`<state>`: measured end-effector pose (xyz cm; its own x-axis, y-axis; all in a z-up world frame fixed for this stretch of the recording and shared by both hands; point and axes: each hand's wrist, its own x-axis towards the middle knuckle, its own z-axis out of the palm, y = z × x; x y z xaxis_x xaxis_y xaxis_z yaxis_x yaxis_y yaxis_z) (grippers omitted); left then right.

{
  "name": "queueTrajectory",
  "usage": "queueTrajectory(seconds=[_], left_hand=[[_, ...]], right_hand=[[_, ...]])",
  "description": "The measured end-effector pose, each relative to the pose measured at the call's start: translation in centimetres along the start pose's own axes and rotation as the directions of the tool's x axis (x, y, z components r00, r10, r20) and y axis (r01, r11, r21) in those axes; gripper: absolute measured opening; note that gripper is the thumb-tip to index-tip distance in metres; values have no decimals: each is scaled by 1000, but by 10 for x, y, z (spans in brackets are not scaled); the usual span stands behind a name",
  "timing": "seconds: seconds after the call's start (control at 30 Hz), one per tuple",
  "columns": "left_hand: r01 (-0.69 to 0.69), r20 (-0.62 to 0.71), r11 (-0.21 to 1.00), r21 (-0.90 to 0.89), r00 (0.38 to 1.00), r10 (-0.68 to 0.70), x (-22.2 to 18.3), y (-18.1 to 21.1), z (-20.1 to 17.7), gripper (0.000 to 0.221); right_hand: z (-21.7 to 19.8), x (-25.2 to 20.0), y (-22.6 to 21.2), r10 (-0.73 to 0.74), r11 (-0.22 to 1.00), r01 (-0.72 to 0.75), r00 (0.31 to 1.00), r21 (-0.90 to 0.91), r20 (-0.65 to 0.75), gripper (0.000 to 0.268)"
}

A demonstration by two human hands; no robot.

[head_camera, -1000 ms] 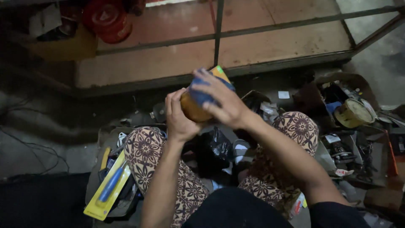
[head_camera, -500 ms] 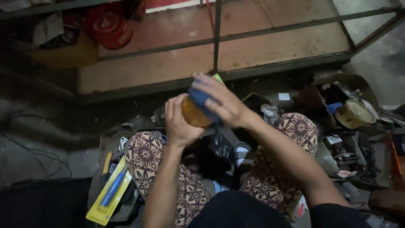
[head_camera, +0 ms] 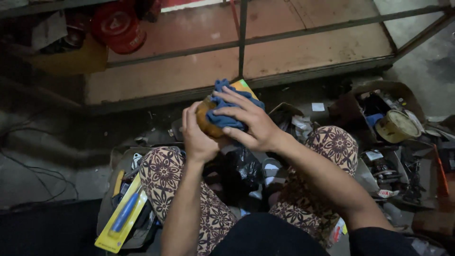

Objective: Wiping down product boxes with a cloth and placing them on a storage shelf.

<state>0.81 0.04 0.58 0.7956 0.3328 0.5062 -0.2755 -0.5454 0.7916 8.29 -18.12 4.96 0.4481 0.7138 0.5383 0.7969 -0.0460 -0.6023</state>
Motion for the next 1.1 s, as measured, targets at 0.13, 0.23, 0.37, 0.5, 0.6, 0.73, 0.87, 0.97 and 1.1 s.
queueTrajectory(seconds=[0.13, 0.23, 0.37, 0.5, 0.6, 0.73, 0.87, 0.97, 1.1], left_hand=[[-6, -66, 997, 76, 998, 11, -1, -5, -8, 90], [-54, -49, 990, 127, 997, 60, 2, -5, -7, 86], [-216, 106, 953, 214, 975, 197, -6, 1, 1, 93], [-53, 35, 993, 101, 998, 50, -6, -3, 7, 89], [-41, -36, 997, 69, 998, 44, -2, -8, -2, 89], [-60, -38, 997, 45, 997, 62, -4, -4, -4, 88], [-77, -95, 990, 121, 992, 89, 0, 2, -8, 94], [-80, -109, 990, 115, 990, 92, -2, 5, -11, 93], [-50, -115, 995, 92, 992, 61, -2, 11, -9, 93]], right_hand=[[0, -4, 4, -20, 997, 17, 999, 82, 32, 39], [1, 2, 14, 31, 992, -34, 999, 118, 21, 40], [9, 2, 29, 167, 983, -160, 982, 87, -84, 44], [13, 4, 22, 237, 966, -217, 962, 143, -137, 44], [13, 3, 7, -22, 1000, 22, 1000, -21, -22, 44], [20, 0, 17, 27, 999, -24, 995, 30, -94, 44], [18, 5, 48, 190, 982, -181, 948, 59, -256, 38], [26, 4, 61, 351, 936, -328, 858, 127, -375, 37], [33, 2, 33, 266, 960, -279, 868, 31, -420, 37]])
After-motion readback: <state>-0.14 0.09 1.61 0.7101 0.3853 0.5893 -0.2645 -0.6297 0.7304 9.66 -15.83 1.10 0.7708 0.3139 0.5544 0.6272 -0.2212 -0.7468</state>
